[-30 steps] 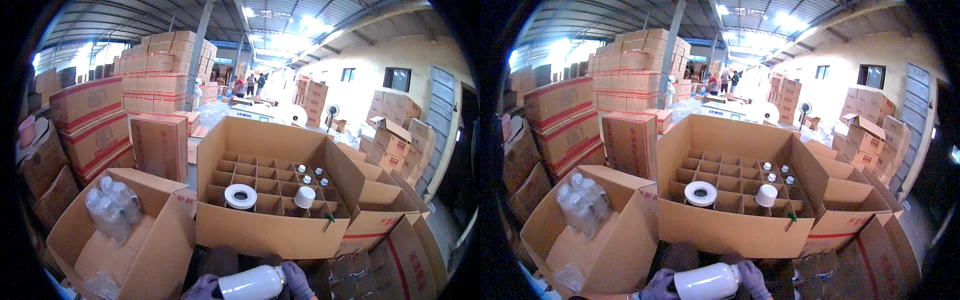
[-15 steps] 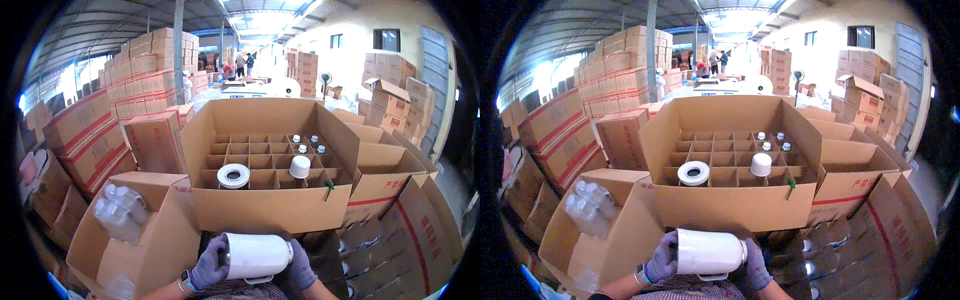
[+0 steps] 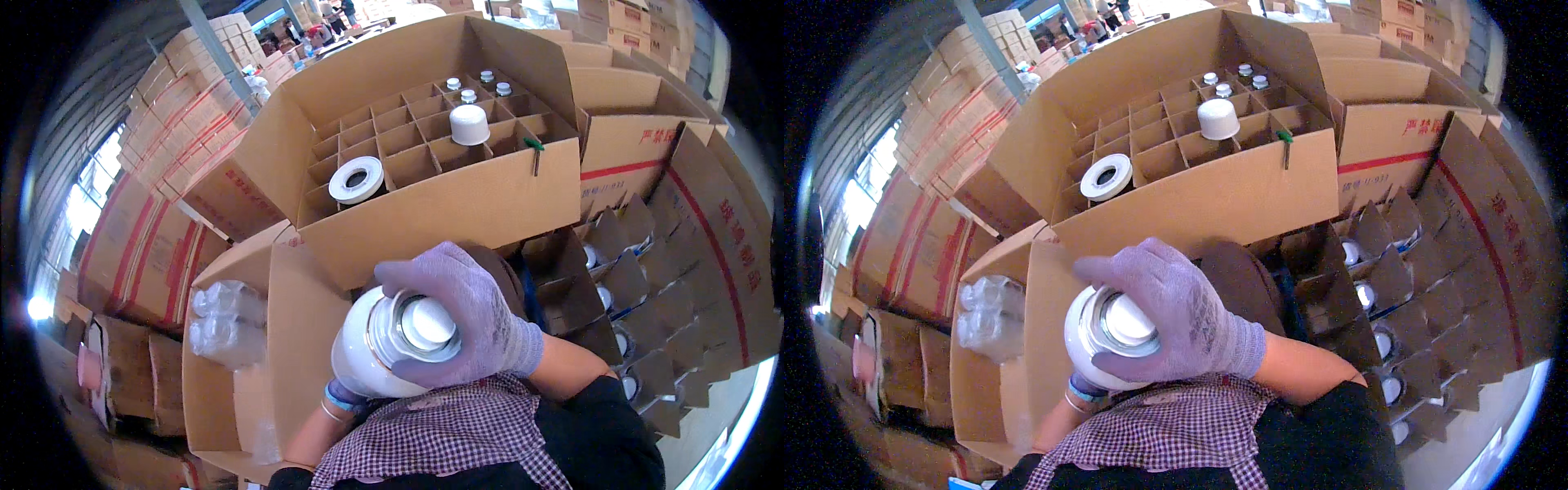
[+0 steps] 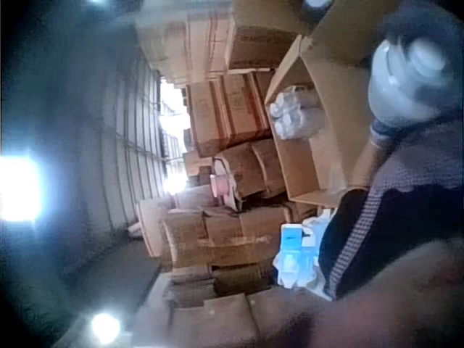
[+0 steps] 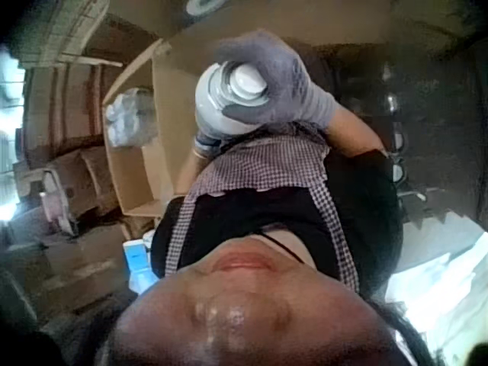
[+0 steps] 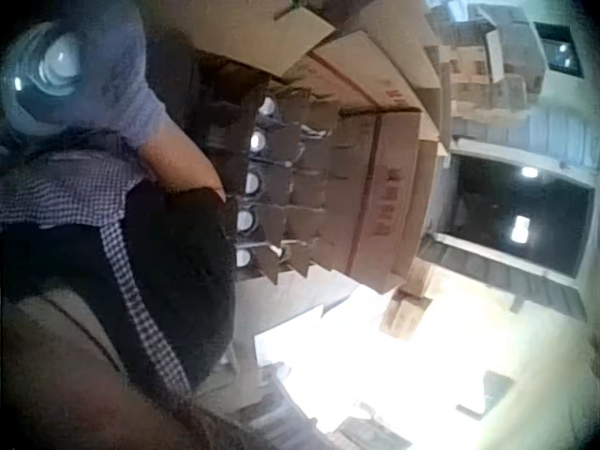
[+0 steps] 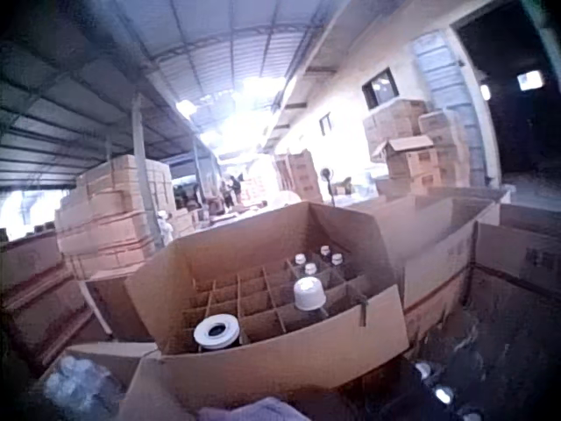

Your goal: The person repeatedly picks up white thermos bottles, places them into a compartmentalized cardboard box, and wraps each one in a clear plastic bag. The person handles the thermoses one at a time, ensuring each is individually bagged before placing it into the box.

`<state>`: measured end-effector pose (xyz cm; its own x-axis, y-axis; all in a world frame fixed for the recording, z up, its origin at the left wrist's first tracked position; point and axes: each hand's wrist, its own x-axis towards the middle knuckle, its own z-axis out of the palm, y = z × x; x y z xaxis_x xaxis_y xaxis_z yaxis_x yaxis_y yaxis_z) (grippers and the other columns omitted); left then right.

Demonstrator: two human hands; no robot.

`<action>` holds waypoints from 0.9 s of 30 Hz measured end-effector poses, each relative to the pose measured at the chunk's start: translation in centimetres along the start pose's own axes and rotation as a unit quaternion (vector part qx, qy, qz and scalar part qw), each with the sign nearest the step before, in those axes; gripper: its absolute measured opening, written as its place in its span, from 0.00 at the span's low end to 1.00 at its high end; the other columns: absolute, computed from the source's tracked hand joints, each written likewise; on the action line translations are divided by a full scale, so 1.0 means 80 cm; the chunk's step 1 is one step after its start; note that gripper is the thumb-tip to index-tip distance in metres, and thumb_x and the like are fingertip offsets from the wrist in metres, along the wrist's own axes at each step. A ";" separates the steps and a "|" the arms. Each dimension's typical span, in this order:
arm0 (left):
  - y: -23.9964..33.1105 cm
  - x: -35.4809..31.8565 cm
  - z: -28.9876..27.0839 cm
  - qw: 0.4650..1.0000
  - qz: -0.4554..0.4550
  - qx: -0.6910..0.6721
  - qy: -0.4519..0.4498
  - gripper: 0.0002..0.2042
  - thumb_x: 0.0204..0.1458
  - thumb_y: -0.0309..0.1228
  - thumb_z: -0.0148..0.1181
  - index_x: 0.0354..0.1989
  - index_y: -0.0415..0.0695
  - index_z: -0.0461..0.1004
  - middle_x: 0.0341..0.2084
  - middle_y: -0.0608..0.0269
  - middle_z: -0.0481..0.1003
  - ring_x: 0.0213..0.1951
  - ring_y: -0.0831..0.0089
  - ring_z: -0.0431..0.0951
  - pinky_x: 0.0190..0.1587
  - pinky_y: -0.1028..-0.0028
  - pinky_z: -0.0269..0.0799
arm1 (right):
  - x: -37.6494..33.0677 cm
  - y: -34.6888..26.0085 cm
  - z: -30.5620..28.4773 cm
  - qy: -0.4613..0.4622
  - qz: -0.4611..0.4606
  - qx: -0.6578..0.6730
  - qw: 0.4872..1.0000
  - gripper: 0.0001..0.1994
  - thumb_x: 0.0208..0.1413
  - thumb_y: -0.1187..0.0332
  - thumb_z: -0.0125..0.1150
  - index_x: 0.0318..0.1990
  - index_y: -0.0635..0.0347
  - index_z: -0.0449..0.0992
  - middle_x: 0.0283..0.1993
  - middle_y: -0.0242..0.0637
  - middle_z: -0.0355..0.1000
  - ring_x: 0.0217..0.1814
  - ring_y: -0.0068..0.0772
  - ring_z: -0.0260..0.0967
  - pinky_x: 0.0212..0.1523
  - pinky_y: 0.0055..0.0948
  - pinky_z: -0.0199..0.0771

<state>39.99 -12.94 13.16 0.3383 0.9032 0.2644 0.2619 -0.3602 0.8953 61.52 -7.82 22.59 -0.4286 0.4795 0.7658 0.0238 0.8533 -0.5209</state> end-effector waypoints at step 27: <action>-0.070 -0.033 -0.049 0.879 -0.125 -0.440 0.136 0.37 0.55 0.44 0.67 0.70 0.42 0.58 0.68 0.53 0.61 0.65 0.60 0.66 0.67 0.57 0.62 | 0.043 0.086 0.053 0.048 0.022 -0.016 0.998 0.28 0.40 0.64 0.77 0.51 0.61 0.76 0.48 0.44 0.74 0.52 0.48 0.72 0.56 0.41 0.71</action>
<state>34.06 -12.35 8.86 0.1091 0.9940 -0.0121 -0.5442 0.0699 0.8361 56.38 -1.20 20.06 -0.3370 0.5332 0.7760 0.0703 0.8361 -0.5440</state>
